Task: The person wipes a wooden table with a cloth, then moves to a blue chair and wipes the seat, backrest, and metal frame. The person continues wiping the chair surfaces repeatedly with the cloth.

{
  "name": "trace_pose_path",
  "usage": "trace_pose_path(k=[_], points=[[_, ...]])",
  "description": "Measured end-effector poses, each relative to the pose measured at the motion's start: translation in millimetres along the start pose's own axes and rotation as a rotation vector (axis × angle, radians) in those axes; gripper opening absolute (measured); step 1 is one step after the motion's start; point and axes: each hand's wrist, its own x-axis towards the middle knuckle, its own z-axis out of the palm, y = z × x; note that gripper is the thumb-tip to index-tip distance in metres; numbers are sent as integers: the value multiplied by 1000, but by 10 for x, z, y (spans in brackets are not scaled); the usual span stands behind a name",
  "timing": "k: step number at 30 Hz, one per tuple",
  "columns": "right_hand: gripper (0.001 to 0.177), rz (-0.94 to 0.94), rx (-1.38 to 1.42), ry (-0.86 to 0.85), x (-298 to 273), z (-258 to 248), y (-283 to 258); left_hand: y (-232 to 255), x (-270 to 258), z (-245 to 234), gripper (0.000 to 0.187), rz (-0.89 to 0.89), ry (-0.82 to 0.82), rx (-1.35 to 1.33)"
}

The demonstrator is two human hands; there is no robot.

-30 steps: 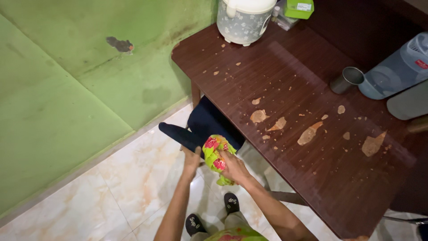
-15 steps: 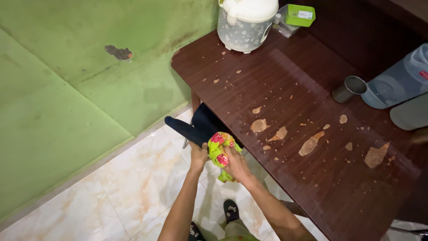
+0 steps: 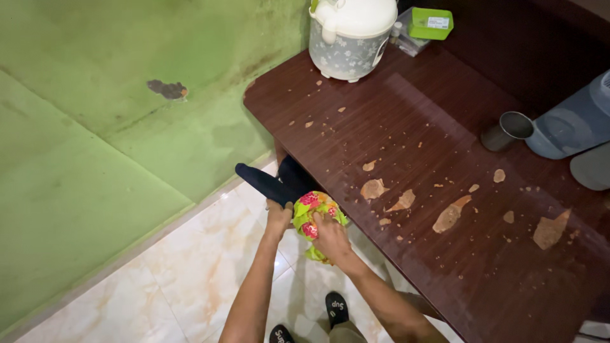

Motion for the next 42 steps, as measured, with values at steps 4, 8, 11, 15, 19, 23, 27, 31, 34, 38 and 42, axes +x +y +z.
trace_pose_path(k=[4, 8, 11, 15, 19, 23, 27, 31, 34, 38, 42], points=[[53, -97, 43, 100, 49, -54, 37, -185, 92, 100, 70, 262, 206, 225], [49, -24, 1, 38, -10, -39, -23, -434, 142, 145, 86, 323, 244, 274], [52, -31, 14, 68, -109, -66, -89, -476, 84, 99, 82, 465, 219, 230], [55, 24, 35, 19, -296, -47, -138, -521, -64, 81, 85, 293, 141, 176], [64, 80, 24, 25, -201, -44, -161, -417, 80, 161, 88, 266, 158, 291], [51, 77, 28, 42, -94, 51, -125, -484, 287, 200, 83, 441, 205, 274], [50, 61, 18, 73, 140, 168, -103, -376, 586, 164, 78, 559, 246, 249], [47, 64, 62, 88, 382, 188, -136, -140, 785, 86, 86, 288, 171, 372], [50, 77, 70, 46, 386, 201, -153, -163, 787, 80, 83, 322, 184, 352], [53, 98, 79, 42, 392, 198, -124, -217, 831, 49, 79, 348, 164, 319], [52, 30, 154, 52, 278, 139, 102, -213, 820, 14, 72, 520, 128, 354]])
